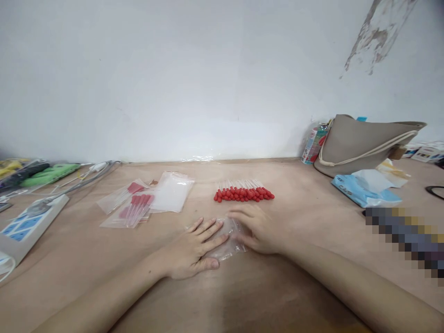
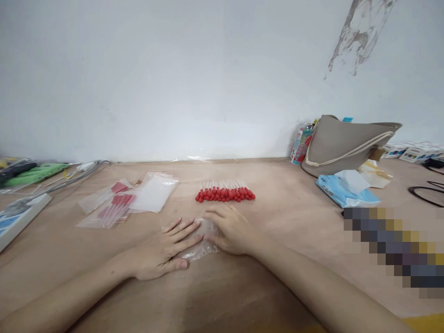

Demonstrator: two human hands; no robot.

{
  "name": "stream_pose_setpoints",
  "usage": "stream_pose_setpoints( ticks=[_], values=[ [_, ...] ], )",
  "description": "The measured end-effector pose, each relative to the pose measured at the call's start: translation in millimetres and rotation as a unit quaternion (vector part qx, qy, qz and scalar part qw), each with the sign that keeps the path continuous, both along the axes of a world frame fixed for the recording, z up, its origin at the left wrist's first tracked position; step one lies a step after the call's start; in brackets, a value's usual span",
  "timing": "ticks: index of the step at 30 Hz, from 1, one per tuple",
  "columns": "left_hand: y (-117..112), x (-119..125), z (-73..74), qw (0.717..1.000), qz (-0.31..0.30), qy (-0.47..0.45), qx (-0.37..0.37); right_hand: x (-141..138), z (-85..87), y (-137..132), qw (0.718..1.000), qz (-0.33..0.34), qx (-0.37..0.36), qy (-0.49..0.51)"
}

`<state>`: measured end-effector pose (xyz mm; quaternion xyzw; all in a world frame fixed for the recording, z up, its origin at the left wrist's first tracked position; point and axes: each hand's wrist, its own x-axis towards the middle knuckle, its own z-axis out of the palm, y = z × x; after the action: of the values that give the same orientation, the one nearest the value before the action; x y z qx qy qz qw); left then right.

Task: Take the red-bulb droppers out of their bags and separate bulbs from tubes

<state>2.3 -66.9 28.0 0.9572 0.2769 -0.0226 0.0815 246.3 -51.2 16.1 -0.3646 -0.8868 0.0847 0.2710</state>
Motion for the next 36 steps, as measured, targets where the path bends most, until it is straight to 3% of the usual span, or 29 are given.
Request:
stream_pose_setpoints(
  ticks=[2, 3, 8, 11, 13, 18, 20, 22, 25, 27, 31, 33, 36],
  values=[
    [-1.3, -1.0, -0.2, 1.0, 0.023, -0.013, -0.01, 3.9, 4.0, -1.7, 0.993, 0.104, -0.039, -0.051],
    [-2.1, -1.5, -0.5, 0.999, 0.041, -0.022, -0.017, 6.9, 5.9, -1.2, 0.987, 0.125, -0.071, -0.07],
    [1.2, 0.3, -4.0, 0.977, 0.135, -0.153, -0.064, 22.6, 11.0, 5.9, 0.971, 0.143, -0.177, -0.068],
    [12.6, 4.1, -6.1, 0.937, 0.245, -0.235, -0.084, 22.9, 6.6, 6.9, 0.977, 0.125, -0.171, -0.026],
    [19.8, 4.9, -6.1, 0.912, 0.316, -0.237, -0.114, 19.8, 1.8, 6.5, 0.984, 0.102, -0.149, 0.014],
    [27.9, -9.4, 3.7, 0.9, 0.322, -0.208, -0.209, 13.8, -5.6, 5.8, 0.992, 0.037, -0.073, 0.099],
    [36.3, -23.2, 12.9, 0.886, 0.354, -0.258, -0.156, 13.1, -6.2, 6.1, 0.991, 0.014, -0.052, 0.122],
    [51.9, -40.0, 23.3, 0.849, 0.429, -0.305, -0.034, 12.3, -6.7, 6.6, 0.989, -0.006, -0.046, 0.14],
    [81.3, -63.3, 32.9, 0.799, 0.555, -0.216, 0.081, 10.6, -8.1, 7.3, 0.988, -0.018, -0.049, 0.146],
    [96.5, -74.3, 32.2, 0.78, 0.591, -0.181, 0.1, 9.8, -9.5, 7.5, 0.989, -0.013, -0.048, 0.142],
    [107.4, -99.6, 24.8, 0.74, 0.619, -0.163, 0.208, 9.9, -12.5, 7.9, 0.989, -0.006, -0.035, 0.143],
    [108.0, -121.7, 24.2, 0.746, 0.611, -0.164, 0.208, 9.9, -13.3, 8.1, 0.988, -0.009, -0.031, 0.148],
    [110.5, -160.8, 26.1, 0.788, 0.577, -0.162, 0.142, 9.4, -13.7, 8.1, 0.988, -0.009, -0.027, 0.154]
  ],
)
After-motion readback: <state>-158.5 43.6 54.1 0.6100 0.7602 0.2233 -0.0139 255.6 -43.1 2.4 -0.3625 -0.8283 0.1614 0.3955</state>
